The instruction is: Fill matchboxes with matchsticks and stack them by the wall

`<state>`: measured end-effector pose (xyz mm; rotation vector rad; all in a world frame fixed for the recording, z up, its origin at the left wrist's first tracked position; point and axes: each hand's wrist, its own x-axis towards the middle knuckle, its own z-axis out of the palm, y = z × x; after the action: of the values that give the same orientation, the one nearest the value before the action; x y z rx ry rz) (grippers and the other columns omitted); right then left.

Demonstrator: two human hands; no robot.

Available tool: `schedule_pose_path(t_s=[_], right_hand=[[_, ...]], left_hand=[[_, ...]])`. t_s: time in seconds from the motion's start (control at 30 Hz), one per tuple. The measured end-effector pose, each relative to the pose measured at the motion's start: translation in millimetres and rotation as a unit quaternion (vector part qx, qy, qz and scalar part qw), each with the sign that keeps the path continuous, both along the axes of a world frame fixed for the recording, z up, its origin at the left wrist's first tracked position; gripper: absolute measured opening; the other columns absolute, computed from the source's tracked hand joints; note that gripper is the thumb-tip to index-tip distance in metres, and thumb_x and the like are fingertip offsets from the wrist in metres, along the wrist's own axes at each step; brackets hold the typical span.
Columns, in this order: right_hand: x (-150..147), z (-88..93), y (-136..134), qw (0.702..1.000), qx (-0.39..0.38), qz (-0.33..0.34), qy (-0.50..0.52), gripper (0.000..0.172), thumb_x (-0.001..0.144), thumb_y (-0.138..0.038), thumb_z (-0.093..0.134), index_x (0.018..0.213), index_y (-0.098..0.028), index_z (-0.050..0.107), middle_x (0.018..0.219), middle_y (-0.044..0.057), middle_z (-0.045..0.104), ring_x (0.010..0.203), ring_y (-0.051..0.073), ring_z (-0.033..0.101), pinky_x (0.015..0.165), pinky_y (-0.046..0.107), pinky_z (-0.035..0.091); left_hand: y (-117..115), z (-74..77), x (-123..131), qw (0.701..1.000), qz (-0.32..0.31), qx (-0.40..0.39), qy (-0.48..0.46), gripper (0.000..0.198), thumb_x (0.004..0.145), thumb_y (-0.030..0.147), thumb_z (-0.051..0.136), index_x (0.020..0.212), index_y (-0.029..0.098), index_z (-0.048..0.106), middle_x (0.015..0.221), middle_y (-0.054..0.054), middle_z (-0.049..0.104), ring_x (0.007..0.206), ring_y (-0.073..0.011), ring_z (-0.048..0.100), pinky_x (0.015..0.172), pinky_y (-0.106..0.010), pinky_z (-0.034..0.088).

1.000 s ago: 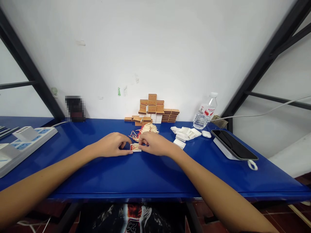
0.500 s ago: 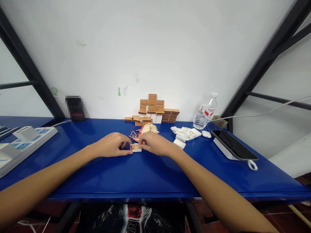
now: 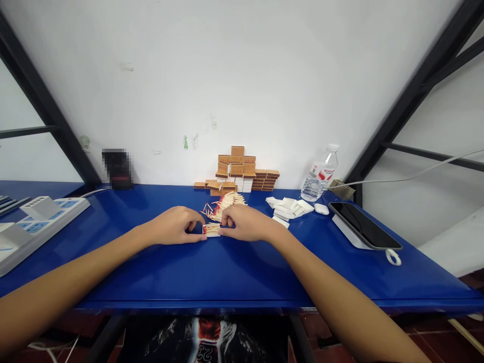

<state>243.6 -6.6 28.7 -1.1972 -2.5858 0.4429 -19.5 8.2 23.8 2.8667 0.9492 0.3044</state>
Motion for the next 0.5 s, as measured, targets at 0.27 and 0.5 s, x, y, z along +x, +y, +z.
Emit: schedule_pose_path(t_s=[0.27, 0.5], right_hand=[[-2.1, -1.8, 1.8, 1.000, -0.008, 0.013, -0.006, 0.007, 0.092, -0.020, 0.068, 0.087, -0.017, 0.071, 0.079, 0.002, 0.071, 0.067, 0.014, 0.057, 0.062, 0.027, 0.038], [-10.7, -2.8, -1.6, 0.998, 0.035, 0.034, 0.031, 0.006, 0.096, -0.017, 0.067, 0.091, -0.017, 0.071, 0.082, 0.002, 0.068, 0.073, 0.015, 0.057, 0.065, 0.027, 0.037]], left_hand=[[-2.2, 1.7, 0.2, 1.000, 0.002, -0.001, 0.009, 0.033, 0.091, 0.051, 0.070, 0.098, 0.019, 0.076, 0.072, -0.001, 0.069, 0.062, -0.0159, 0.060, 0.058, -0.030, 0.032], [-2.2, 2.0, -0.1, 1.000, -0.004, 0.002, 0.012, 0.033, 0.092, 0.051, 0.069, 0.087, 0.019, 0.070, 0.074, -0.001, 0.069, 0.062, -0.0153, 0.059, 0.057, -0.030, 0.031]])
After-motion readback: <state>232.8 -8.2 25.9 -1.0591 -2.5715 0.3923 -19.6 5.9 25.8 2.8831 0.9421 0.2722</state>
